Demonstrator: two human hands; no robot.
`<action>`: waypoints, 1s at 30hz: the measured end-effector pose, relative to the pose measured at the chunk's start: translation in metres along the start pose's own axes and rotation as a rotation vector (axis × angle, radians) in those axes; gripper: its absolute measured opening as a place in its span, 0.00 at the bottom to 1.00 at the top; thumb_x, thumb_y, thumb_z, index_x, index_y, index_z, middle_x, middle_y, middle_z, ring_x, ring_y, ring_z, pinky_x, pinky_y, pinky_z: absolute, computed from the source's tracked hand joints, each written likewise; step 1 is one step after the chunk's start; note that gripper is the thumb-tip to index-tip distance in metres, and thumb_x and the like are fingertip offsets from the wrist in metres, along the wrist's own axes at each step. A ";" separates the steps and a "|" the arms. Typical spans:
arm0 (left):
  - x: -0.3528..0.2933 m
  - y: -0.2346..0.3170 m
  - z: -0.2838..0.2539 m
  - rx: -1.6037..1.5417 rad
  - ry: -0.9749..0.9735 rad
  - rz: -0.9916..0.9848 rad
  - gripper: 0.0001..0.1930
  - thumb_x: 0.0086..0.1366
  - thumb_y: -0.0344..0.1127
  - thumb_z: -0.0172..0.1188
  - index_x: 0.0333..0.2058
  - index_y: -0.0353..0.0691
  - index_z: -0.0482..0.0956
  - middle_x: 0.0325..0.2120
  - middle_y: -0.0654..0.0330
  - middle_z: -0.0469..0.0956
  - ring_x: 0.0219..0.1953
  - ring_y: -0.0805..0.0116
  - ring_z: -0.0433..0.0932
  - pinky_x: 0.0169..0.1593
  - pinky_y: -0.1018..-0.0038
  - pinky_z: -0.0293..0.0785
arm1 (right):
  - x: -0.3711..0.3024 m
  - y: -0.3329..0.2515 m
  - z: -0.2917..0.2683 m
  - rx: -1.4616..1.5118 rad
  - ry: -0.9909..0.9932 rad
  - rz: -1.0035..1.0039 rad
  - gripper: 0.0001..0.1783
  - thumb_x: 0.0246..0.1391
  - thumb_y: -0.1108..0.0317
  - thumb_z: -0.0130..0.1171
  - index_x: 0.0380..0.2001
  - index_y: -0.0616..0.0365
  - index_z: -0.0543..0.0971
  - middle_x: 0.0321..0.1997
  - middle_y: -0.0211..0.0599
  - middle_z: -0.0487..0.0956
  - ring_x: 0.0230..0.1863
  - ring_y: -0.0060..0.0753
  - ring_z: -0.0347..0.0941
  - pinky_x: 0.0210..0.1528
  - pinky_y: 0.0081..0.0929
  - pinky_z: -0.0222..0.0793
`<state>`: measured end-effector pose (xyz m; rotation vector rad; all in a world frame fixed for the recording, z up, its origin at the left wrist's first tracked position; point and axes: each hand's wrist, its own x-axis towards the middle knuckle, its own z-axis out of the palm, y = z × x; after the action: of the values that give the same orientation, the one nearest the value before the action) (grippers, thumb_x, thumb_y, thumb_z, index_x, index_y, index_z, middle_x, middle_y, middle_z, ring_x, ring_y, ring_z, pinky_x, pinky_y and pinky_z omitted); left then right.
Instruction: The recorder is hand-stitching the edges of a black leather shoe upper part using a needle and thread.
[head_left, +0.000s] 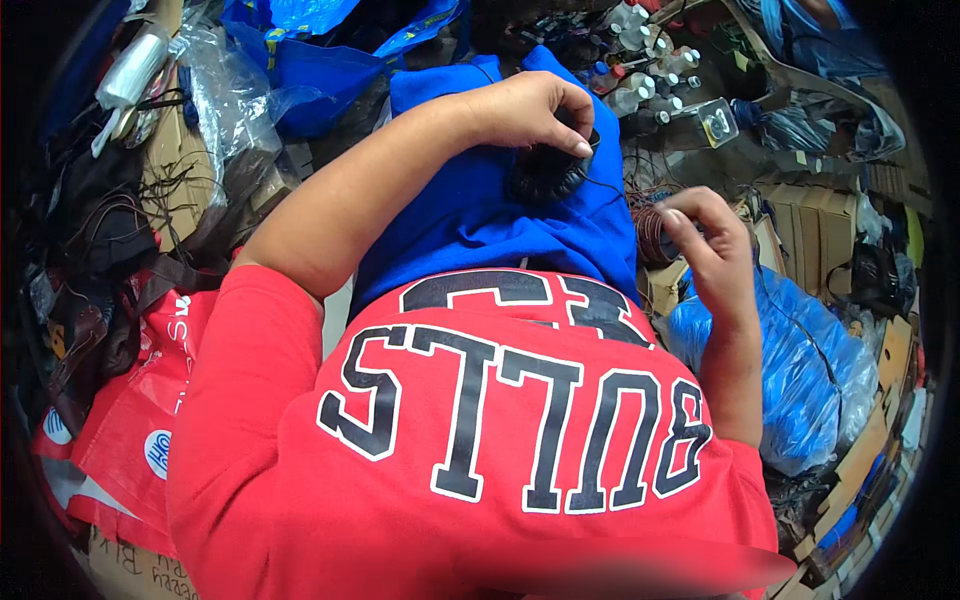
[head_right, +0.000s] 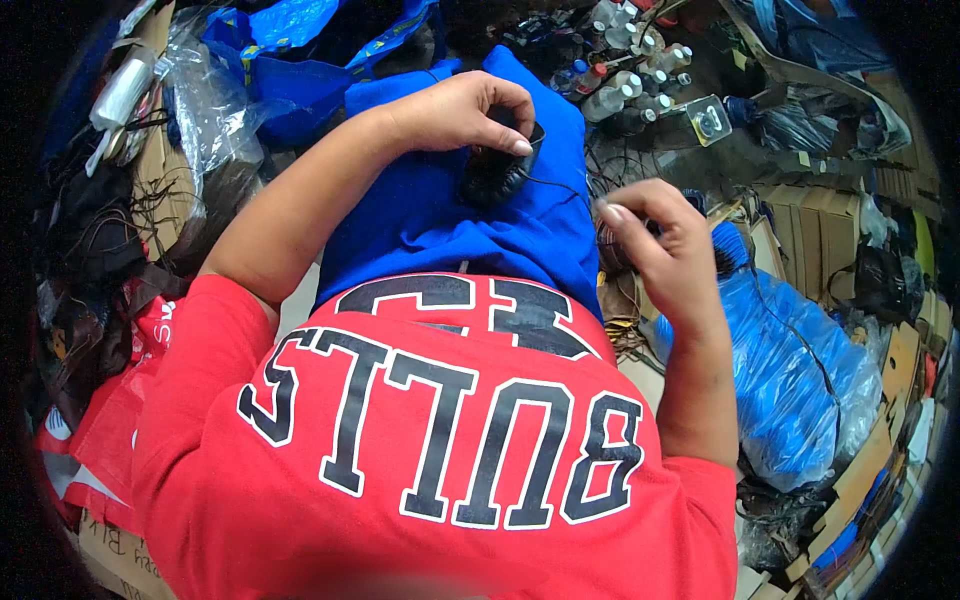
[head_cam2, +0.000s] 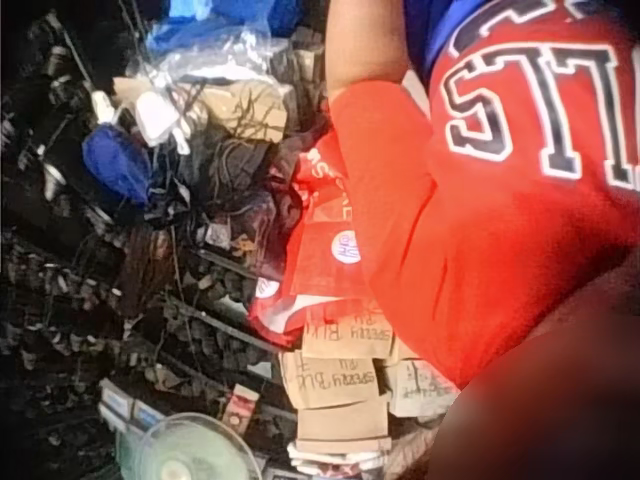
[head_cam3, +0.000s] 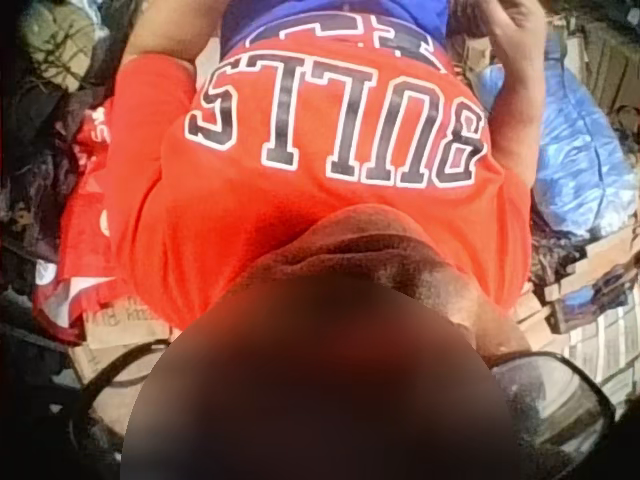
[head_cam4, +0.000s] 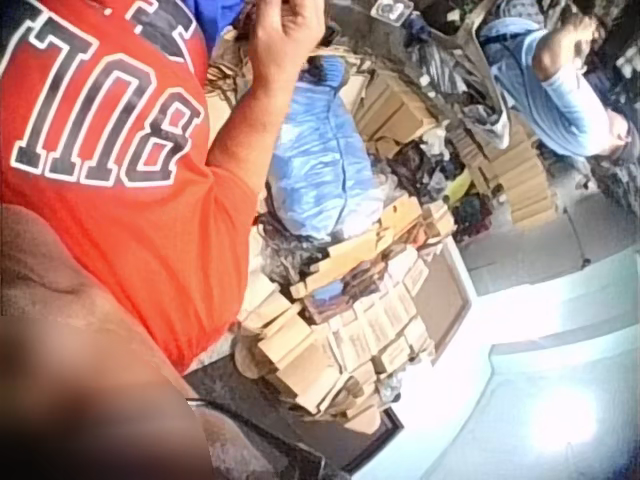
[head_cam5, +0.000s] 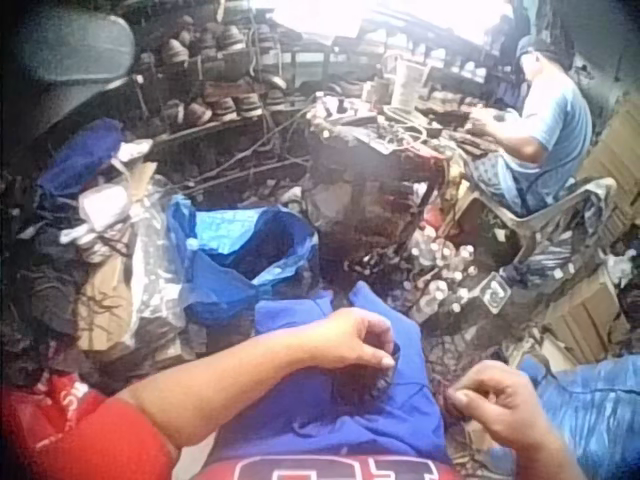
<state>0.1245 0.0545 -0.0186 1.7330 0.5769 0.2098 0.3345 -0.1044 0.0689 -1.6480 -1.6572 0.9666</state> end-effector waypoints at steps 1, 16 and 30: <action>0.001 -0.001 -0.001 -0.041 -0.037 0.031 0.11 0.55 0.39 0.65 0.33 0.39 0.79 0.28 0.67 0.77 0.32 0.79 0.73 0.34 0.79 0.70 | 0.004 0.002 0.006 -0.039 -0.003 -0.044 0.05 0.51 0.74 0.59 0.31 0.64 0.79 0.28 0.32 0.75 0.30 0.20 0.69 0.34 0.20 0.64; 0.003 -0.008 -0.010 -0.145 -0.224 -0.001 0.13 0.58 0.33 0.61 0.43 0.41 0.81 0.35 0.66 0.80 0.36 0.79 0.74 0.38 0.80 0.70 | 0.033 0.001 0.029 -0.293 -0.116 0.002 0.10 0.46 0.73 0.58 0.35 0.58 0.82 0.24 0.38 0.72 0.26 0.31 0.70 0.31 0.25 0.65; 0.011 -0.011 -0.007 -0.180 -0.241 0.010 0.14 0.57 0.29 0.61 0.43 0.35 0.80 0.36 0.63 0.81 0.37 0.78 0.76 0.45 0.79 0.70 | 0.031 -0.008 0.044 -0.569 -0.046 -0.097 0.09 0.45 0.70 0.58 0.32 0.56 0.81 0.26 0.40 0.77 0.30 0.42 0.74 0.37 0.36 0.66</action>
<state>0.1276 0.0676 -0.0288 1.5585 0.3614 0.0557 0.2923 -0.0771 0.0489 -1.8776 -2.1585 0.5082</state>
